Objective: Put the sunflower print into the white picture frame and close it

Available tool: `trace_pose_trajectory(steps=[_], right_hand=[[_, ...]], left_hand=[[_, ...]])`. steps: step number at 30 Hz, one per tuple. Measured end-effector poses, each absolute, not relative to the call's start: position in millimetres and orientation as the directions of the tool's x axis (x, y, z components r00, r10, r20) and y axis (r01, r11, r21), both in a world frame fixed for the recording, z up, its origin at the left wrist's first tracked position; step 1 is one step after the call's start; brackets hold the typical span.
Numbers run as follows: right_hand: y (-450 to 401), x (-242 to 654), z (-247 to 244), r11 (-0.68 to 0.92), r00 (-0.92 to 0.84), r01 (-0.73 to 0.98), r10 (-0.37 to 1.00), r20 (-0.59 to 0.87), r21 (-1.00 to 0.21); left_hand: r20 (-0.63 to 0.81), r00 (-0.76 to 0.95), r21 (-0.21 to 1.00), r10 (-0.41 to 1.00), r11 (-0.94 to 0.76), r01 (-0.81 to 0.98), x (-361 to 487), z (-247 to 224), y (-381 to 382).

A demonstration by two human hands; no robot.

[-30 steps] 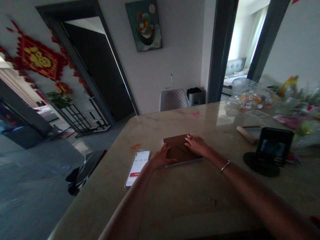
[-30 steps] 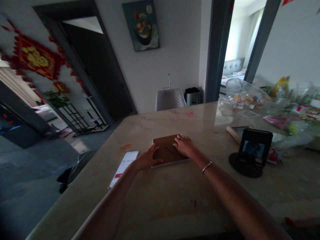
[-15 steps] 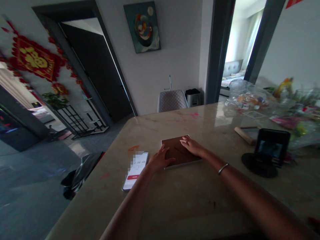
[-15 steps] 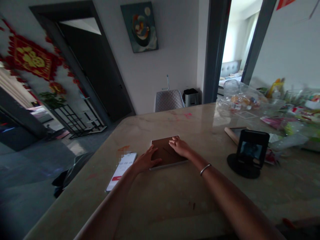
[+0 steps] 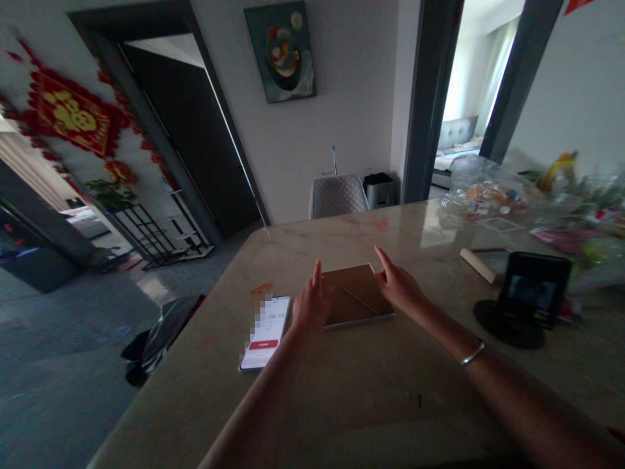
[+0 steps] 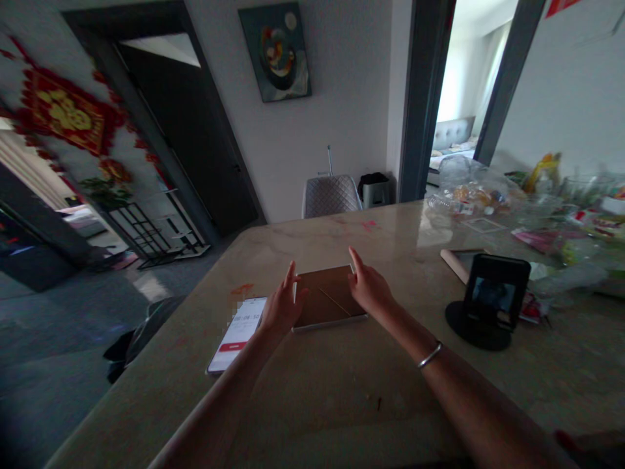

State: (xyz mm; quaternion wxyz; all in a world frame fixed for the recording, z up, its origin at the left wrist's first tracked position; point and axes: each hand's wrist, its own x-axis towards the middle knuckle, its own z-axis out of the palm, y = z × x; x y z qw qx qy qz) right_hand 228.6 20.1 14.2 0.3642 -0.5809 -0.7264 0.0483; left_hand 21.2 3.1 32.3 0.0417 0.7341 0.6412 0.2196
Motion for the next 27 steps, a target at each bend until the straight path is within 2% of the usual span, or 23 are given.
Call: trace_pose_trajectory(steps=[3, 7, 10, 14, 19, 27], right_hand=[[14, 223, 17, 0.347, -0.061, 0.849, 0.813, 0.579, -0.399], [7, 217, 25, 0.39, -0.123, 0.899, 0.657, 0.744, -0.196], [6, 215, 24, 0.323, -0.139, 0.942, 0.63, 0.764, -0.096], [11, 215, 10, 0.193, -0.127, 0.981, 0.722, 0.68, -0.022], [13, 216, -4, 0.118, -0.094, 0.993, 0.813, 0.574, -0.004], [8, 214, -2, 0.14, -0.075, 0.986, 0.855, 0.514, -0.089]], left_hand=[[0.433, 0.047, 0.336, 0.9, -0.209, 0.918, 28, 41, -5], [0.522, 0.043, 0.305, 0.852, -0.233, 0.923, 33, 46, -13], [0.475, 0.011, 0.297, 0.88, -0.172, 0.939, 33, 44, -13], [0.288, -0.012, 0.237, 0.958, -0.059, 0.97, 29, 37, -7], [0.194, -0.026, 0.182, 0.981, -0.01, 0.983, 25, 28, -4], [0.16, -0.028, 0.174, 0.987, 0.0, 0.985, 27, 31, -11]])
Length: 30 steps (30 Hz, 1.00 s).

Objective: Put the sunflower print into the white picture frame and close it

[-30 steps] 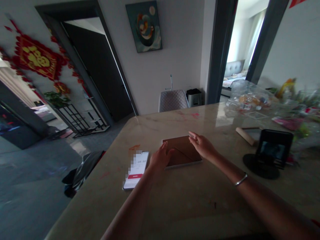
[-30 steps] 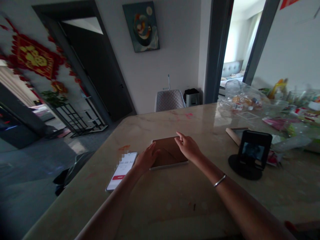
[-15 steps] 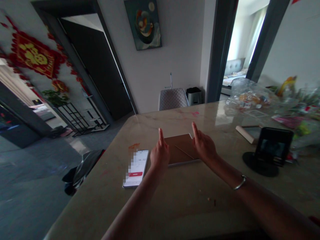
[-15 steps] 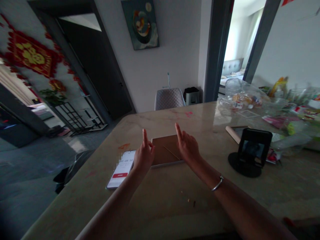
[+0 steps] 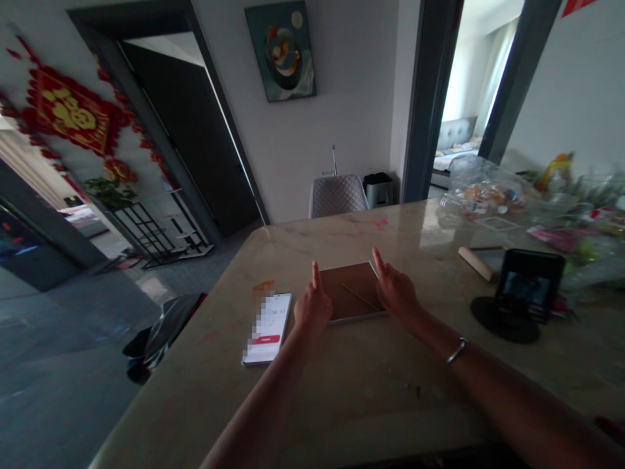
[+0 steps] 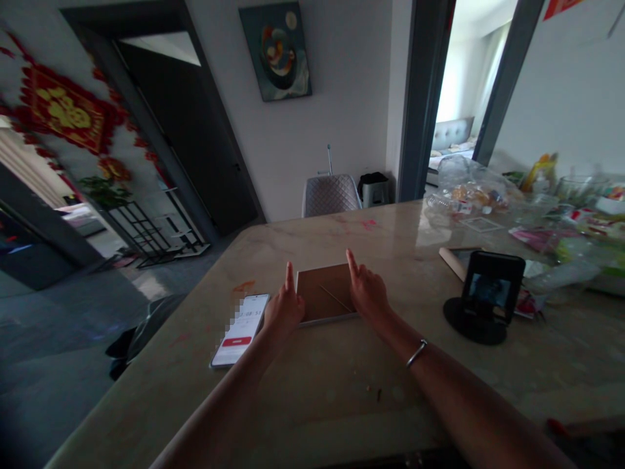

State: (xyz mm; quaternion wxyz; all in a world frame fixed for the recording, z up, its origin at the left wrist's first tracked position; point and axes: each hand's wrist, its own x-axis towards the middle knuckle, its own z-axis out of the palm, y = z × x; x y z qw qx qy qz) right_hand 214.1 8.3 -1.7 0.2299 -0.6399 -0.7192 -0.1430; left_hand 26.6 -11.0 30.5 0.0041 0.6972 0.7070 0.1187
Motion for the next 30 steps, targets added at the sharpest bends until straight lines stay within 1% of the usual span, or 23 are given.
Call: trace_pose_trajectory(steps=[2, 4, 7, 10, 12, 14, 16, 18, 20, 22, 24, 26, 27, 29, 30], right_hand=[[8, 213, -4, 0.162, -0.084, 0.979, 0.869, 0.487, -0.12], [8, 212, -9, 0.202, -0.102, 0.963, 0.885, 0.453, -0.178], [9, 211, -20, 0.265, -0.122, 0.919, 0.896, 0.428, -0.291], [11, 209, -27, 0.297, -0.112, 0.867, 0.897, 0.427, -0.399], [12, 208, -27, 0.284, -0.079, 0.828, 0.912, 0.402, -0.483], [14, 208, -25, 0.253, -0.04, 0.785, 0.932, 0.361, -0.566], [15, 208, -23, 0.243, -0.02, 0.743, 0.939, 0.342, -0.623], [15, 206, -21, 0.272, -0.032, 0.709, 0.934, 0.355, -0.651], [14, 203, -19, 0.3, -0.059, 0.687, 0.931, 0.361, -0.661], [10, 199, -14, 0.309, -0.105, 0.666, 0.94, 0.326, -0.678], [4, 193, -8, 0.317, -0.178, 0.622, 0.948, 0.265, -0.716], [-2, 187, -3, 0.337, -0.27, 0.524, 0.937, 0.223, -0.782], [-4, 185, -2, 0.343, -0.312, 0.456, 0.926, 0.213, -0.821], [-5, 182, 1, 0.323, -0.37, 0.303, 0.907, 0.202, -0.896], [-5, 183, 2, 0.293, -0.384, 0.229, 0.904, 0.191, -0.928]], left_hand=[[0.147, -0.039, 0.199, 0.988, 0.009, 0.98, 24, 29, -11], [0.104, -0.06, 0.259, 0.993, 0.031, 0.965, 20, 25, -7], [0.037, -0.087, 0.401, 0.996, 0.065, 0.914, 13, 15, 1], [0.022, -0.088, 0.573, 0.996, 0.06, 0.818, 9, 5, 9], [0.013, -0.083, 0.722, 0.996, 0.048, 0.69, 8, 1, 12], [0.01, -0.067, 0.873, 0.998, 0.024, 0.487, 9, -1, 12], [0.021, -0.055, 0.96, 0.998, -0.004, 0.279, 12, 0, 9], [0.049, -0.067, 0.987, 0.997, -0.038, 0.154, 17, 5, 6], [0.096, -0.111, 0.988, 0.989, -0.08, 0.135, 22, 11, 2], [0.182, -0.159, 0.972, 0.97, -0.153, 0.178, 27, 17, -3], [0.279, -0.148, 0.945, 0.949, -0.244, 0.22, 33, 21, -7], [0.341, -0.066, 0.916, 0.938, -0.315, 0.247, 38, 22, -12], [0.348, -0.018, 0.898, 0.937, -0.328, 0.293, 40, 22, -14], [0.367, 0.073, 0.827, 0.927, -0.361, 0.432, 43, 20, -18], [0.39, 0.12, 0.769, 0.913, -0.394, 0.503, 44, 19, -20]])
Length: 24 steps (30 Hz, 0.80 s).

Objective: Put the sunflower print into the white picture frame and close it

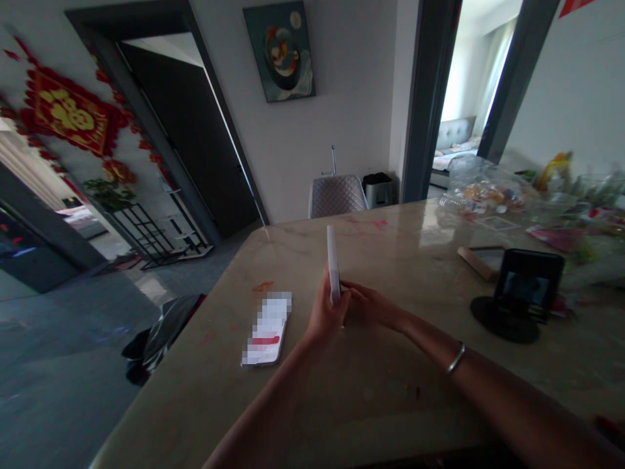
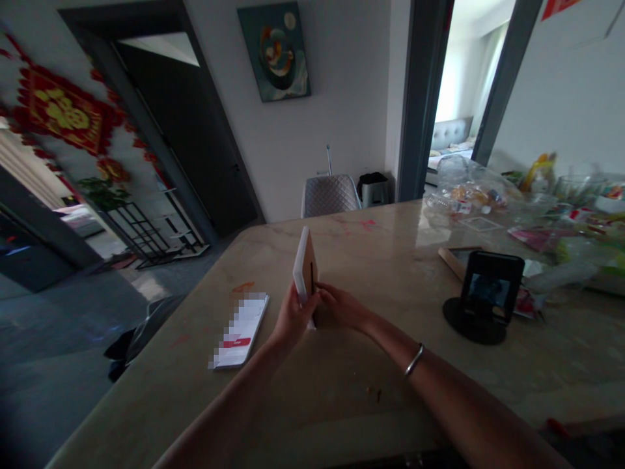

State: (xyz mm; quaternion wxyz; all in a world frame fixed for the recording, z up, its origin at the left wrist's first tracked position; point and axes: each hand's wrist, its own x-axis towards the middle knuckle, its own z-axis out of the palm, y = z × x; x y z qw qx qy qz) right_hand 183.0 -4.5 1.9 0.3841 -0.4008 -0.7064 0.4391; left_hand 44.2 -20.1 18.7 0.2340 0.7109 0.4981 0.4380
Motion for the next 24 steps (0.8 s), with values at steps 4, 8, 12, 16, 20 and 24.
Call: trace_pose_trajectory(steps=[4, 8, 12, 16, 20, 24], right_hand=[[9, 200, 4, 0.022, -0.263, -0.035, 0.964, 0.03, -0.999], [29, 228, -1, -0.095, -0.009, -0.172, 0.995, -0.095, -0.981], [41, 248, -12, -0.096, 0.063, 0.112, 0.994, -0.089, -0.989], [46, 250, -20, 0.046, 0.056, 0.53, 0.994, 0.089, -0.847], [47, 240, -30, 0.13, 0.059, 0.685, 0.971, 0.232, -0.717], [42, 230, -39, 0.249, -0.081, 0.816, 0.943, 0.323, -0.522]], left_hand=[[0.461, 0.347, 0.548, 0.817, -0.57, 0.612, 47, 16, -24], [0.253, 0.488, 0.476, 0.836, -0.546, 0.689, 49, 12, -25], [0.126, 0.531, 0.378, 0.838, -0.536, 0.755, 51, 7, -24], [0.147, 0.429, 0.362, 0.891, -0.452, 0.815, 49, 5, -20], [0.129, 0.199, 0.404, 0.971, -0.235, 0.884, 40, 4, -13], [0.088, 0.157, 0.373, 0.984, -0.179, 0.911, 33, 3, -10]])
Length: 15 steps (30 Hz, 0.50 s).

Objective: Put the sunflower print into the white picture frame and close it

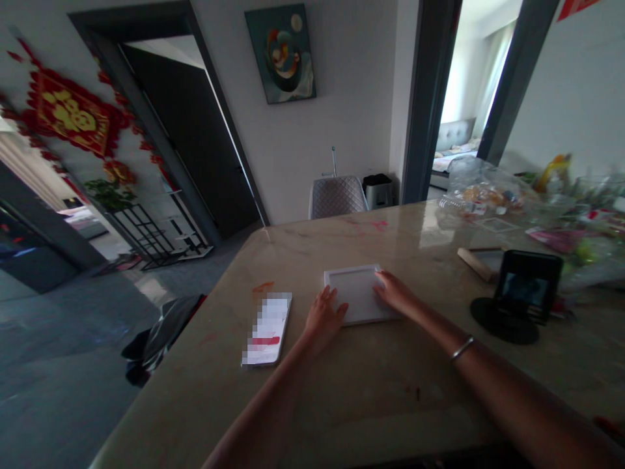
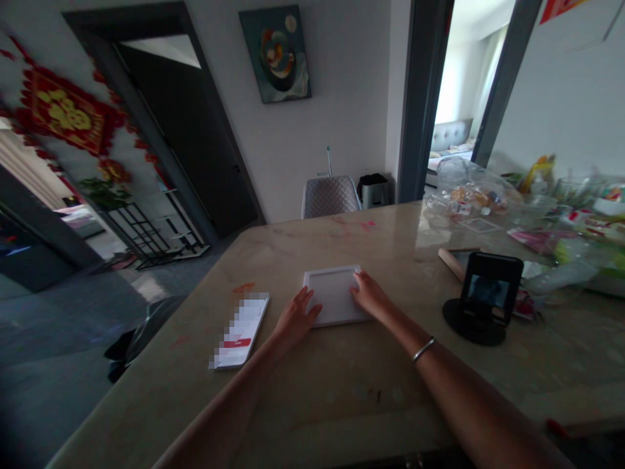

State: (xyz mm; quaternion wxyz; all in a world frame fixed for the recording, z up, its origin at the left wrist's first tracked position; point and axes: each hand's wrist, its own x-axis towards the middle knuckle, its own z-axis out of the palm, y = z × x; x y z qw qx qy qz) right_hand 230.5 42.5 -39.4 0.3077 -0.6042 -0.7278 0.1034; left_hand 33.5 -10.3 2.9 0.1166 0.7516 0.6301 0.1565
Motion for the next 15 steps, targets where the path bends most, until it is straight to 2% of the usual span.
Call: trace_pose_trajectory(steps=[4, 10, 12, 15], right_hand=[[35, 227, -37, 0.247, -0.104, 0.863, 0.94, 0.324, -0.441], [26, 232, -10, 0.23, -0.076, 0.879, 0.932, 0.354, -0.418], [22, 232, 1, 0.168, -0.025, 0.86, 0.957, 0.289, -0.483], [16, 229, 14, 0.121, 0.0, 0.731, 0.984, 0.178, -0.671]], left_hand=[[0.138, 0.126, 0.346, 0.982, -0.167, 0.923, 32, 3, -11], [0.298, 0.065, 0.311, 0.952, -0.162, 0.936, 29, 10, -5], [0.298, 0.035, 0.325, 0.954, -0.136, 0.936, 28, 16, -3], [0.145, 0.009, 0.46, 0.989, -0.075, 0.885, 28, 27, -2]])
